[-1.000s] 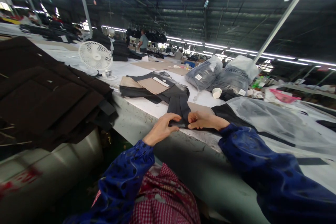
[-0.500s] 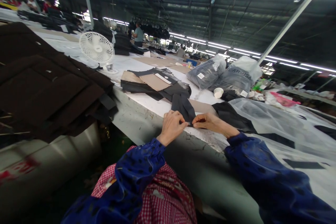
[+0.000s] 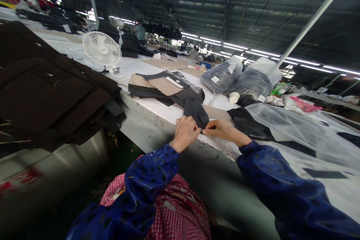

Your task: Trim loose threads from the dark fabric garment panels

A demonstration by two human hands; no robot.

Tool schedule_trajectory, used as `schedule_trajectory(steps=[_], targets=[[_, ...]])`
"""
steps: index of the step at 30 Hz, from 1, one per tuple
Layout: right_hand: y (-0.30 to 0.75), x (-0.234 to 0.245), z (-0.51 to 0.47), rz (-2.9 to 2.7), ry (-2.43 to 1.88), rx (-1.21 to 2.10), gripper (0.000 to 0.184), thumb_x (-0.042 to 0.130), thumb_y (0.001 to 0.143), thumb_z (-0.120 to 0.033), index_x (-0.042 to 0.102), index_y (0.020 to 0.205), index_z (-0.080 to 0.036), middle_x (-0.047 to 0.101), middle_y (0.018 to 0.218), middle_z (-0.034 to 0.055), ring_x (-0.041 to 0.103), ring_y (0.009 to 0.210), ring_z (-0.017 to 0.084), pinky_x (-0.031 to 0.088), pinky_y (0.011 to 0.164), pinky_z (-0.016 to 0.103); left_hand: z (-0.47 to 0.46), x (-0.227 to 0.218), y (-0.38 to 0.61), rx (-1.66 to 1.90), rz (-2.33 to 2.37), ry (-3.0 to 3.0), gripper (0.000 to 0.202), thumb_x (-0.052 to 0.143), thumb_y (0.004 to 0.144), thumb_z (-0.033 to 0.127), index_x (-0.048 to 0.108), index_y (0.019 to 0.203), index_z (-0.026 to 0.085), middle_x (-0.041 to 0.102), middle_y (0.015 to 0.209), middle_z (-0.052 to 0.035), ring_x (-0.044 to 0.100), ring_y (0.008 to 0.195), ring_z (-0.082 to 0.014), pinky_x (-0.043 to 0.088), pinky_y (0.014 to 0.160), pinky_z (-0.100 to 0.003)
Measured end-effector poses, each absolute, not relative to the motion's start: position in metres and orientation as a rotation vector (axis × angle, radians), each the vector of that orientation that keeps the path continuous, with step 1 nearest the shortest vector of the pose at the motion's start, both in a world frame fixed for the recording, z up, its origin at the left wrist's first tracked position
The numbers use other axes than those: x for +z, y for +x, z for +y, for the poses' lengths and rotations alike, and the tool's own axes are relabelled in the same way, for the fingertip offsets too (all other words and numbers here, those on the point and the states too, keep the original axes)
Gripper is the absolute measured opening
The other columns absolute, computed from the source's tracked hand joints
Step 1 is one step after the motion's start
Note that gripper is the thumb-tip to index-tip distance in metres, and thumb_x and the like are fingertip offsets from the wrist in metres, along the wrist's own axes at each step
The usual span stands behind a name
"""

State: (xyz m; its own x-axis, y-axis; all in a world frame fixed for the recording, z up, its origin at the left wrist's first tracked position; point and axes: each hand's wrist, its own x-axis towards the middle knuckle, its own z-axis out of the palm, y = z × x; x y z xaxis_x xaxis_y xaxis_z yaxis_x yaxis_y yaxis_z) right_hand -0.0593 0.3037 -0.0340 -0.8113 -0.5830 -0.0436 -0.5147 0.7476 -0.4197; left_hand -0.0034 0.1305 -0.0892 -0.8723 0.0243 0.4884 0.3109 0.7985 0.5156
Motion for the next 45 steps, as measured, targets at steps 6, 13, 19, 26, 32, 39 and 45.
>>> schedule_trajectory(steps=[6,13,19,26,32,39,45], targets=[[-0.052,-0.031,0.301,2.805,-0.932,-0.513,0.045,0.046,0.082,-0.057,0.053,0.065,-0.016,0.038,0.057,-0.0036,0.031,0.054,0.009,0.022,0.05,0.026,0.122,-0.09,-0.002,-0.91,-2.504,-0.297,0.024,0.053,0.088,0.03,0.065,0.071,0.019,0.068,0.094,-0.0034,0.054,0.096,-0.0231,0.039,0.086,-0.038],[-0.063,-0.028,0.32,2.55,-0.794,-0.903,0.043,0.058,0.078,-0.059,0.065,0.083,-0.016,0.053,0.067,0.0006,0.044,0.057,0.011,0.032,0.05,0.025,0.116,-0.088,-0.002,-1.04,-2.471,-0.347,0.013,0.061,0.078,0.021,0.066,0.067,0.019,0.069,0.093,-0.0023,0.054,0.095,-0.0242,0.039,0.087,-0.04],[-0.063,-0.02,0.335,2.659,-0.479,-1.822,0.046,0.075,0.061,-0.058,0.06,0.08,-0.019,0.055,0.066,0.0007,0.05,0.059,0.013,0.042,0.054,0.026,0.123,-0.086,-0.003,-1.065,-2.461,-0.295,0.015,0.058,0.074,0.016,0.065,0.061,0.018,0.069,0.09,-0.0054,0.053,0.094,-0.0276,0.04,0.085,-0.045],[-0.047,-0.03,0.286,2.527,-0.977,-0.919,0.033,0.071,0.069,-0.044,0.064,0.083,-0.015,0.063,0.074,0.0015,0.054,0.067,0.015,0.041,0.06,0.027,0.108,-0.084,-0.007,-1.176,-2.462,-0.375,0.016,0.058,0.078,0.022,0.071,0.07,0.018,0.07,0.088,-0.0059,0.059,0.093,-0.0246,0.045,0.086,-0.04],[-0.056,-0.031,0.285,2.489,-0.946,-0.837,0.033,0.067,0.071,-0.043,0.063,0.087,-0.015,0.063,0.077,0.0018,0.054,0.069,0.014,0.041,0.062,0.027,0.059,-0.087,-0.005,-1.653,-2.181,-0.508,0.017,0.062,0.081,0.026,0.072,0.091,0.018,0.07,0.095,-0.0055,0.062,0.089,-0.0191,0.048,0.081,-0.032],[-0.053,-0.03,0.282,2.518,-0.934,-0.826,0.033,0.066,0.071,-0.044,0.061,0.085,-0.014,0.061,0.075,0.0015,0.052,0.066,0.014,0.038,0.06,0.027,0.082,-0.092,0.01,-1.082,-2.298,-0.53,0.009,0.076,0.073,0.027,0.071,0.078,0.022,0.065,0.092,-0.0032,0.051,0.097,-0.0222,0.043,0.086,-0.035],[-0.049,-0.029,0.28,2.585,-0.962,-0.778,0.033,0.065,0.072,-0.046,0.062,0.081,-0.014,0.06,0.072,0.0011,0.05,0.064,0.013,0.037,0.058,0.026,0.096,-0.096,0.003,-1.088,-2.356,-0.292,0.01,0.069,0.079,0.025,0.068,0.07,0.019,0.065,0.094,-0.0032,0.051,0.098,-0.0222,0.042,0.088,-0.036]])
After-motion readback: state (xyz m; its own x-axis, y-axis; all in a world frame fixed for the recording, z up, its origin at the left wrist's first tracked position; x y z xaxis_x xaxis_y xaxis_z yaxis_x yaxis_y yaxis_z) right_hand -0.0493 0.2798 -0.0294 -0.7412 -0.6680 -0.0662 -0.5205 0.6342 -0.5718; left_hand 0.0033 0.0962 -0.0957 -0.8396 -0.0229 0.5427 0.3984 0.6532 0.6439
